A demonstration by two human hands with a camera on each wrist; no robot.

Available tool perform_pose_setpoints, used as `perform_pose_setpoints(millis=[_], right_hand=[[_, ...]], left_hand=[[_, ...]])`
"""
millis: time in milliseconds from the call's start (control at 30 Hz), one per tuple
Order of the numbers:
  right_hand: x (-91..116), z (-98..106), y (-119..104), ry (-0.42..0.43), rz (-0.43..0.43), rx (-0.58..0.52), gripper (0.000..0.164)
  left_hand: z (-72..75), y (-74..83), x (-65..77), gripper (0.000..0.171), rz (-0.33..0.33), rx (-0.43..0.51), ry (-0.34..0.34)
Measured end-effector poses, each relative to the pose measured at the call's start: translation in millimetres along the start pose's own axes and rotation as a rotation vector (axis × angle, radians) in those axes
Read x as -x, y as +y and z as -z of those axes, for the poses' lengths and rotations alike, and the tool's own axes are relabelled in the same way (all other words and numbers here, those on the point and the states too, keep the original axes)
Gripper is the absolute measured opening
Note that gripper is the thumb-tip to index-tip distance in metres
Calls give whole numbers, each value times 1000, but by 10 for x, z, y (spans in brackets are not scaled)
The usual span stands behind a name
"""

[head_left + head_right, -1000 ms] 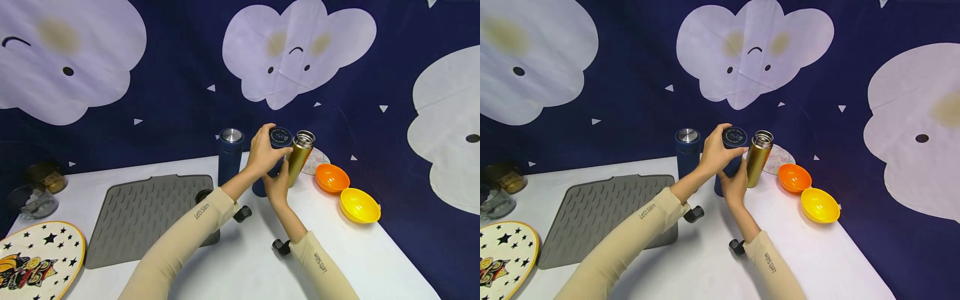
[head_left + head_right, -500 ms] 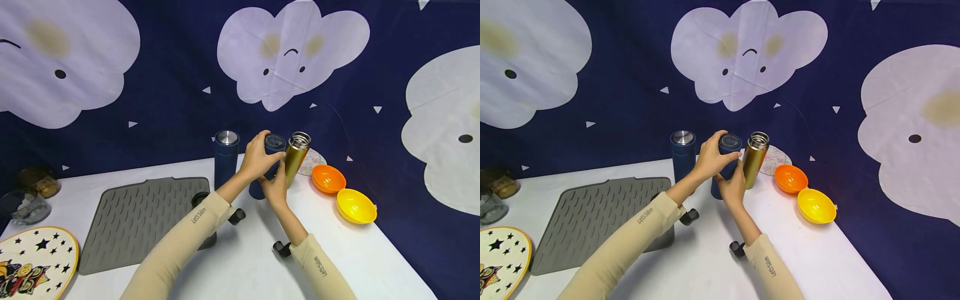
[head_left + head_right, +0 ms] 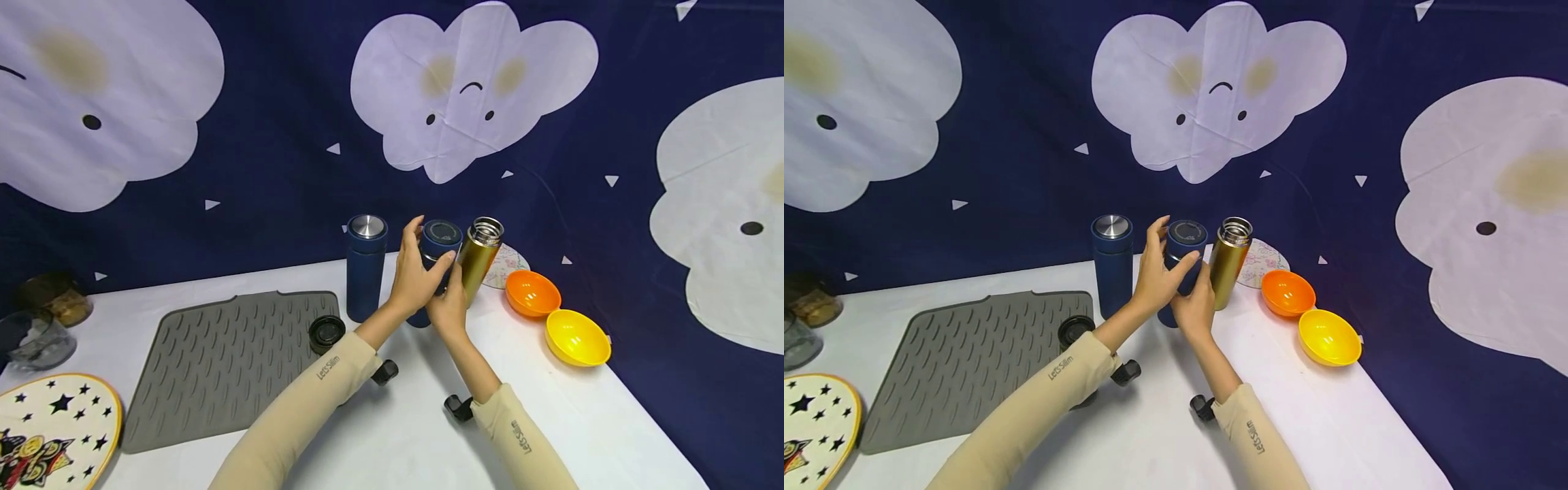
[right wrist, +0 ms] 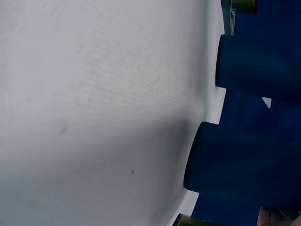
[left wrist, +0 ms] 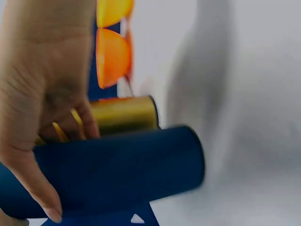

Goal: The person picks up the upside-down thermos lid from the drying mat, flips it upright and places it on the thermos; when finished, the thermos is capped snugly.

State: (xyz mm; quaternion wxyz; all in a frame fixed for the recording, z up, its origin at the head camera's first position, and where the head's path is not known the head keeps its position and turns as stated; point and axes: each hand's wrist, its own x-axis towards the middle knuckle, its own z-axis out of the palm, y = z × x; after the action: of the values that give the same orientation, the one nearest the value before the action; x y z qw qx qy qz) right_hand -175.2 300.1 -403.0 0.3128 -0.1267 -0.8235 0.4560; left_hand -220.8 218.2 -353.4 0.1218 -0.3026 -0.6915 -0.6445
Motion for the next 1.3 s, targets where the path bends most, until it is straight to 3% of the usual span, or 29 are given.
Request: perform_pose_setpoints(millis=[100, 200, 267, 367, 467, 533, 600, 667, 733, 800, 900, 1033, 1133, 1200, 1233, 1300], right_hand=[[13, -6, 9, -2, 15, -1, 63], [18, 0, 14, -13, 21, 0, 65], [17, 0, 20, -12, 20, 3, 69], [8, -21, 16, -10, 30, 3, 66], [6, -40, 12, 8, 61, 4, 63], [9, -47, 11, 10, 72, -4, 63], [11, -52, 12, 6, 73, -17, 65], [18, -55, 24, -4, 56, -19, 67], [34, -49, 35, -6, 45, -24, 68], [41, -46, 54, 6, 55, -14, 65], [46, -32, 79, 27, 87, -1, 58], [39, -35, 72, 8, 76, -33, 63], [38, -41, 53, -1, 30, -32, 71], [38, -47, 53, 0, 14, -20, 73], [43, -47, 55, 6, 12, -16, 73], [47, -51, 63, 17, 18, -12, 72]], left_hand=[[17, -14, 26, 89, 6, 32, -44], [-2, -6, -1, 99, 26, -8, -10], [2, -12, -31, 96, 35, -11, -10], [51, -33, -61, 79, 21, 44, -84], [75, -37, -68, 89, 28, 74, -144], [59, -19, -69, 94, 15, 19, -104], [35, -6, -79, 96, -2, -29, -20], [23, 4, -85, 87, -30, -59, 46], [24, 2, -87, 73, -69, -34, 43], [20, -7, -85, 77, -84, 5, -22], [-32, 8, -73, 84, -44, 8, -73], [-70, 38, -133, 86, 36, -27, -2], [-16, 23, -200, 66, 75, 159, -30], [30, 7, -206, 75, 108, 272, -97], [41, -2, -197, 79, 125, 274, -122], [41, -15, -161, 84, 115, 185, -129]])
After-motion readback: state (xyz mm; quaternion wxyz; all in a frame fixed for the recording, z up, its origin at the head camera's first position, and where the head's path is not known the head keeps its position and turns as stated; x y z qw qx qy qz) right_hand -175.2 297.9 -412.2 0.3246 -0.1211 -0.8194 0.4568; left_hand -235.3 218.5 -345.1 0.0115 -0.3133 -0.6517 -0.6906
